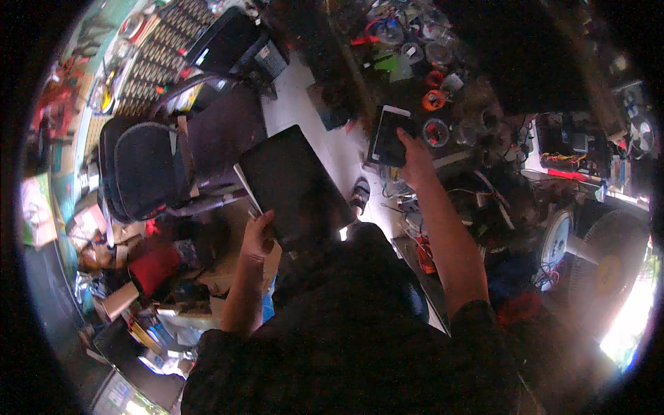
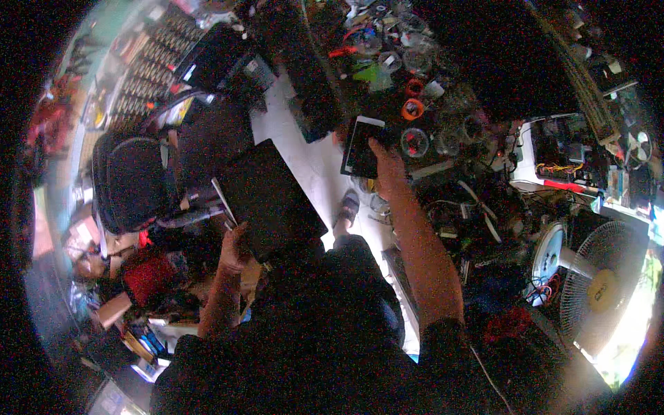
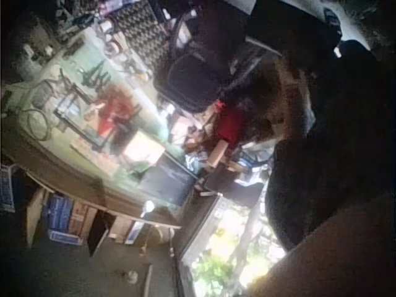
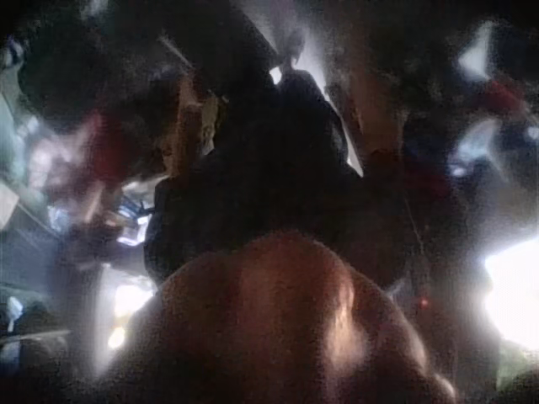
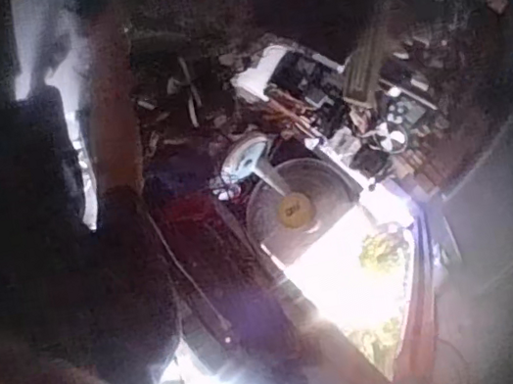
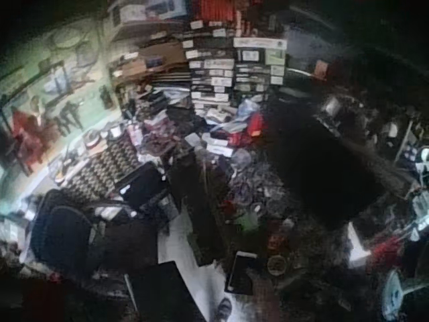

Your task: The person uses a screwdriver to adjust components on a small black device. They then receive a tablet and a phone from a customer, inspect them, and place them on a workbench.

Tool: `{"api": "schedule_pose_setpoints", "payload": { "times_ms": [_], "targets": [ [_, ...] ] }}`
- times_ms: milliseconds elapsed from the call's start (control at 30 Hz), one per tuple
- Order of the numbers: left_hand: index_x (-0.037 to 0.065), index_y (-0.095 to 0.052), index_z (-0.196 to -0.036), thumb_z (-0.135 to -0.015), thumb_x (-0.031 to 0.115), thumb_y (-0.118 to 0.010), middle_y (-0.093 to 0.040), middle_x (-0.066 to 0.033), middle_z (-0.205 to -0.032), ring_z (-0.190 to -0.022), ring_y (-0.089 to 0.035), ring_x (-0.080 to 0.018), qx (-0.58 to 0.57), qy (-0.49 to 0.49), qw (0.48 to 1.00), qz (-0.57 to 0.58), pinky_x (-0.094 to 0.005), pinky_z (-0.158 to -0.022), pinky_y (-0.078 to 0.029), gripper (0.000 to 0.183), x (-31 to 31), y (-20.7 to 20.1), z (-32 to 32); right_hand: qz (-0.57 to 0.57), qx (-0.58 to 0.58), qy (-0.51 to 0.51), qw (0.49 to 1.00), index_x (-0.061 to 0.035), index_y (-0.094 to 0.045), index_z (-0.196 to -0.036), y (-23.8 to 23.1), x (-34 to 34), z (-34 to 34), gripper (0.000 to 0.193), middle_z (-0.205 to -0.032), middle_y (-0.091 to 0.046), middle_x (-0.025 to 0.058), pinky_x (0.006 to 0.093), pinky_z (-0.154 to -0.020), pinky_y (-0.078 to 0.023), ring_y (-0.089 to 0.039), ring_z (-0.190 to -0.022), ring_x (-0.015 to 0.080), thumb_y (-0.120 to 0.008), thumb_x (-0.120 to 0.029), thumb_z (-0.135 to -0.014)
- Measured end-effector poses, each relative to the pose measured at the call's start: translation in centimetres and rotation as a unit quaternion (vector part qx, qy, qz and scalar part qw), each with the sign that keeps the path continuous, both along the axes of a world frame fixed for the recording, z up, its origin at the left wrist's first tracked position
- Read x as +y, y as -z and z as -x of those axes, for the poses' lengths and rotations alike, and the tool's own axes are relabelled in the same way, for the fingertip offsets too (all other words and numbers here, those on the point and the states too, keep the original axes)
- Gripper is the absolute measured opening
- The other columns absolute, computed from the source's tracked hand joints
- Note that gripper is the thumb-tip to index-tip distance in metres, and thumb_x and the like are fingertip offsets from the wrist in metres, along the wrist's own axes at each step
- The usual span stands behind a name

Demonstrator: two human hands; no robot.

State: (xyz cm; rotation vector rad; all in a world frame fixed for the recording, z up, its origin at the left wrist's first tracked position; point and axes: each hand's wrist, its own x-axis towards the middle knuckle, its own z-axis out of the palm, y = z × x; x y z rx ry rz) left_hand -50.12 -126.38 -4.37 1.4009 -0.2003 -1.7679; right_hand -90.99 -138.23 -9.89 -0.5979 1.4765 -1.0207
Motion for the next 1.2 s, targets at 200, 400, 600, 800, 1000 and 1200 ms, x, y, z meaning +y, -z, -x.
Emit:
{"api": "schedule_pose_setpoints", "payload": {
  "times_ms": [200,400,600,800,1000,1200],
  "targets": [
    [0.002,-0.063,-0.132,-0.094,0.023,-0.076,-0.072,-0.0078,-0.116,-0.099,-0.072,-0.0240,-0.007,0.078,0.996,-0.053,-0.0364,-0.082,-0.058,0.046,-6.2,2.3,0.2,-0.096,0.112,0.046,0.988,-0.0080,-0.049,-0.150,1.8,-8.9,1.1,0.066,-0.136,-0.063,0.0098,0.0416,-0.102,-0.048,-0.062,-0.119,0.0252,-0.075,-0.036,-0.096],
    [0.003,-0.064,-0.129,-0.095,0.016,-0.074,-0.073,-0.0075,-0.114,-0.098,-0.072,-0.0226,-0.076,0.234,0.968,-0.058,-0.0338,-0.082,-0.058,0.038,-17.1,3.2,-0.1,-0.034,0.121,0.025,0.992,-0.0139,-0.048,-0.153,3.2,-11.7,2.8,0.062,-0.137,-0.063,0.0059,0.0359,-0.106,-0.044,-0.057,-0.119,0.0194,-0.071,-0.038,-0.101],
    [0.004,-0.067,-0.121,-0.094,0.014,-0.075,-0.074,-0.0069,-0.107,-0.090,-0.072,-0.0213,0.014,0.246,0.967,-0.060,-0.0349,-0.076,-0.059,0.029,-24.8,3.1,-0.7,0.047,0.322,-0.072,0.943,-0.0086,-0.041,-0.157,7.2,-10.9,4.8,0.067,-0.140,-0.059,0.0149,0.0401,-0.107,-0.045,-0.056,-0.125,0.0272,-0.069,-0.035,-0.102],
    [0.002,-0.068,-0.116,-0.094,0.020,-0.076,-0.075,-0.0107,-0.104,-0.090,-0.074,-0.0260,-0.045,0.274,0.956,-0.095,-0.0389,-0.075,-0.061,0.029,-28.1,1.9,-1.4,0.066,0.653,-0.177,0.734,-0.0037,-0.038,-0.157,7.0,-11.2,3.3,0.071,-0.148,-0.053,0.0271,0.0473,-0.114,-0.044,-0.053,-0.136,0.0429,-0.068,-0.036,-0.101],
    [0.005,-0.065,-0.123,-0.095,0.009,-0.073,-0.074,-0.0059,-0.105,-0.095,-0.073,-0.0222,-0.033,0.311,0.947,-0.073,-0.0369,-0.081,-0.061,0.029,-30.5,-2.0,-0.4,-0.069,0.588,-0.035,0.805,0.0013,-0.042,-0.153,3.3,-13.1,-0.5,0.072,-0.150,-0.049,0.0298,0.0485,-0.116,-0.042,-0.050,-0.137,0.0451,-0.070,-0.035,-0.099],
    [0.005,-0.067,-0.122,-0.094,0.009,-0.074,-0.075,-0.0076,-0.110,-0.097,-0.073,-0.0215,-0.083,0.306,0.941,-0.121,-0.0357,-0.082,-0.059,0.029,-31.1,-2.5,1.0,0.035,0.530,0.021,0.847,0.0017,-0.050,-0.145,-4.6,-9.3,-6.5,0.056,-0.131,-0.059,0.0292,0.0507,-0.101,-0.051,-0.060,-0.117,0.0475,-0.069,-0.024,-0.099]
  ]
}}
